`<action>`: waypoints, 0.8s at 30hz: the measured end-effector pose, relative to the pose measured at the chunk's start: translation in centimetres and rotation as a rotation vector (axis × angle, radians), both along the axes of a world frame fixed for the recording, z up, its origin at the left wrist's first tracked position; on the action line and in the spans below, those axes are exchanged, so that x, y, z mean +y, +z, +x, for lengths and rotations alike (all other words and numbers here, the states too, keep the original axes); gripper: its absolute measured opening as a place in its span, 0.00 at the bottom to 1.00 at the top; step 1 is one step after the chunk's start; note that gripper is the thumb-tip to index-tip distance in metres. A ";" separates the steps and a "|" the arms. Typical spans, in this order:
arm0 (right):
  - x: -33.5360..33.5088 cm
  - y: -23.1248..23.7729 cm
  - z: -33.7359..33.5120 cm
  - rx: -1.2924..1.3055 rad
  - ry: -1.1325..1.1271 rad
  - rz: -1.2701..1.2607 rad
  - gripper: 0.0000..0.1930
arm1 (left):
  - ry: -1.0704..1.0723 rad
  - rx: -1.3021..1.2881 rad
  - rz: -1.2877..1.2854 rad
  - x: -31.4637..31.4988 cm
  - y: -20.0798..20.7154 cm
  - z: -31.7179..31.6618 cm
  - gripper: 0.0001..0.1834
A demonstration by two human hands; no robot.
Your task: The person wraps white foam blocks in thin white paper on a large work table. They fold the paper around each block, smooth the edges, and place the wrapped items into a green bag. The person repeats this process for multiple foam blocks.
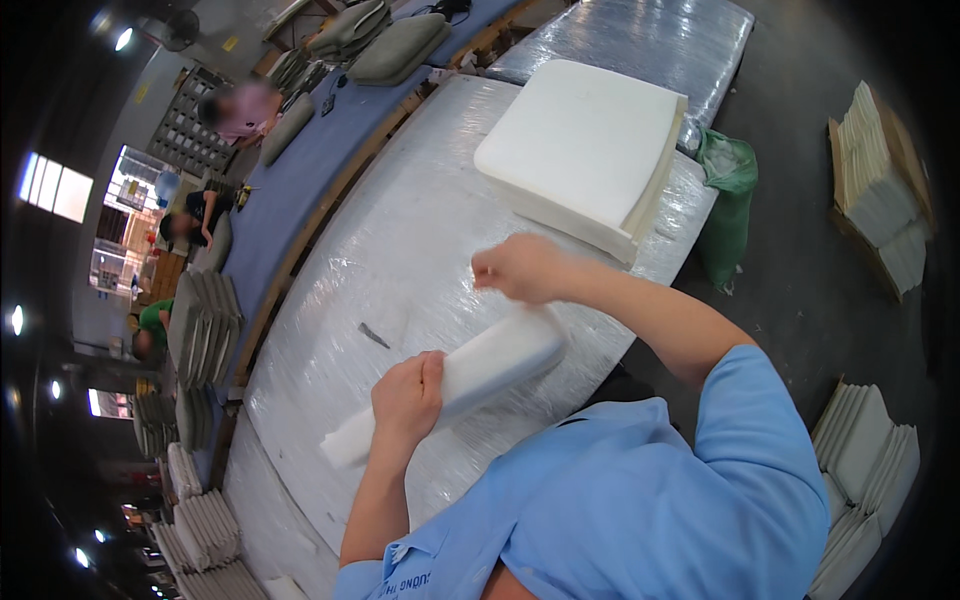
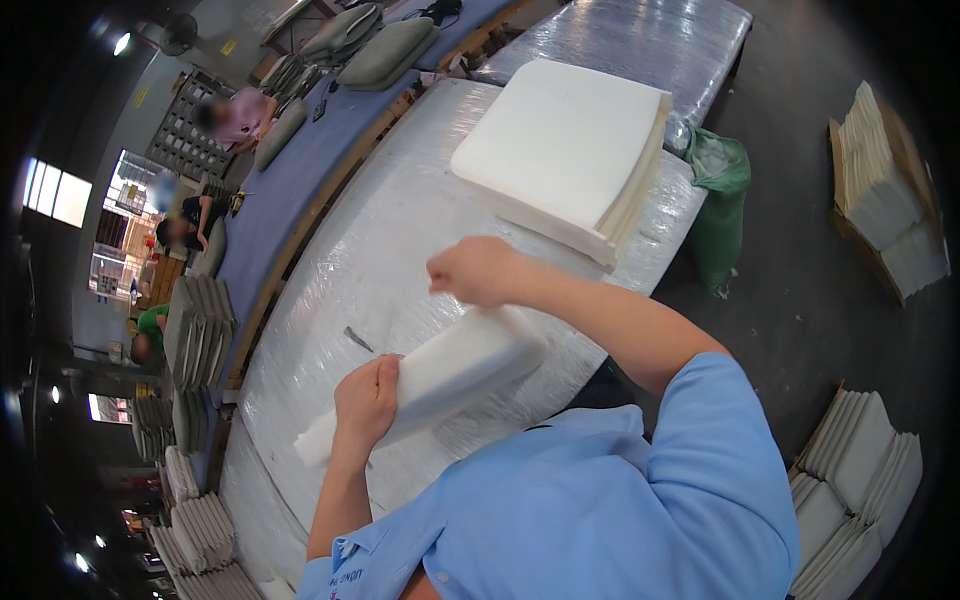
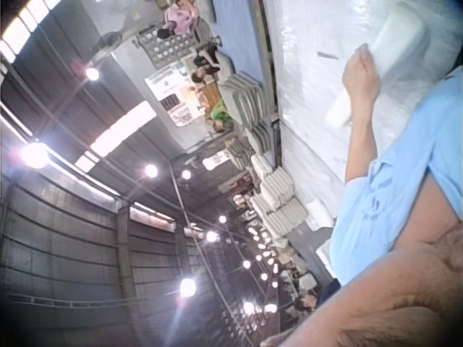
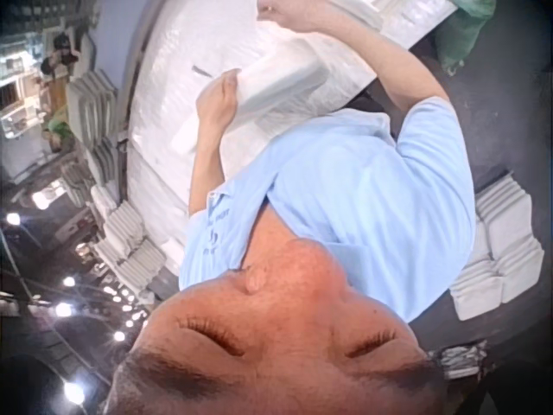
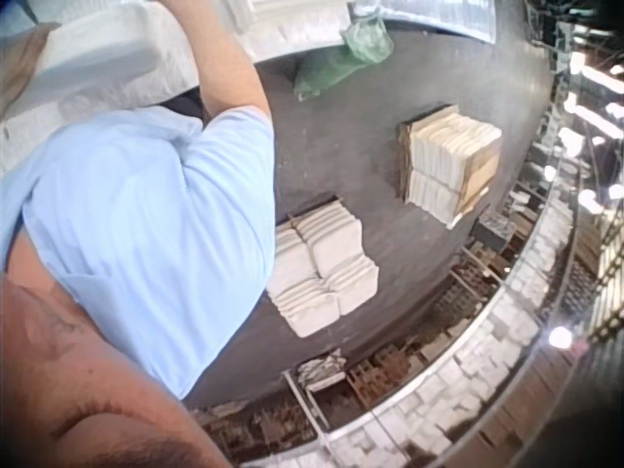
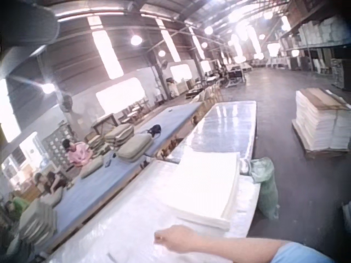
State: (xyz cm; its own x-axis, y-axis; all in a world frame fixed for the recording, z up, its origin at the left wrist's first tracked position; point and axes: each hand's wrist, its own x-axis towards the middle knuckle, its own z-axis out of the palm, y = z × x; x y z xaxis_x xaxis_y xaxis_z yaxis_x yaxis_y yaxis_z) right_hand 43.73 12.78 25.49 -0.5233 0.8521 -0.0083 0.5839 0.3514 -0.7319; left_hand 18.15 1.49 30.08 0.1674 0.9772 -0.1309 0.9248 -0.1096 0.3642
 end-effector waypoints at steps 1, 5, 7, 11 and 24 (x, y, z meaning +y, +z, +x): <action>1.1 -0.2 0.7 0.038 -0.099 -0.017 0.16 | 0.008 -0.094 -0.006 0.5 0.0 -0.1 0.24; 3.3 -5.7 5.7 0.423 -0.355 0.081 0.12 | -0.212 -0.122 0.134 1.0 2.3 -0.8 0.38; 2.8 -9.1 8.2 0.495 -0.463 -0.377 0.12 | -0.349 0.014 0.184 1.9 3.4 0.7 0.49; -0.6 -18.9 12.4 0.468 -0.546 -0.764 0.13 | -0.274 0.264 0.046 5.5 1.8 4.1 0.51; -3.9 -22.7 12.1 0.162 -0.182 -0.794 0.55 | 0.401 -0.168 0.059 4.8 9.1 -4.2 0.29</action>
State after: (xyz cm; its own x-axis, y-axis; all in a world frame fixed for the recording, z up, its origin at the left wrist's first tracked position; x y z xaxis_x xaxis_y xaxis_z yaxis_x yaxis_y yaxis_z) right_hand 55.85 8.87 2.80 -0.4244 0.6957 -0.5795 0.4475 -0.3953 -0.8022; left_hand 13.93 6.26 39.17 -0.2128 0.9741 -0.0759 0.8269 0.2209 0.5171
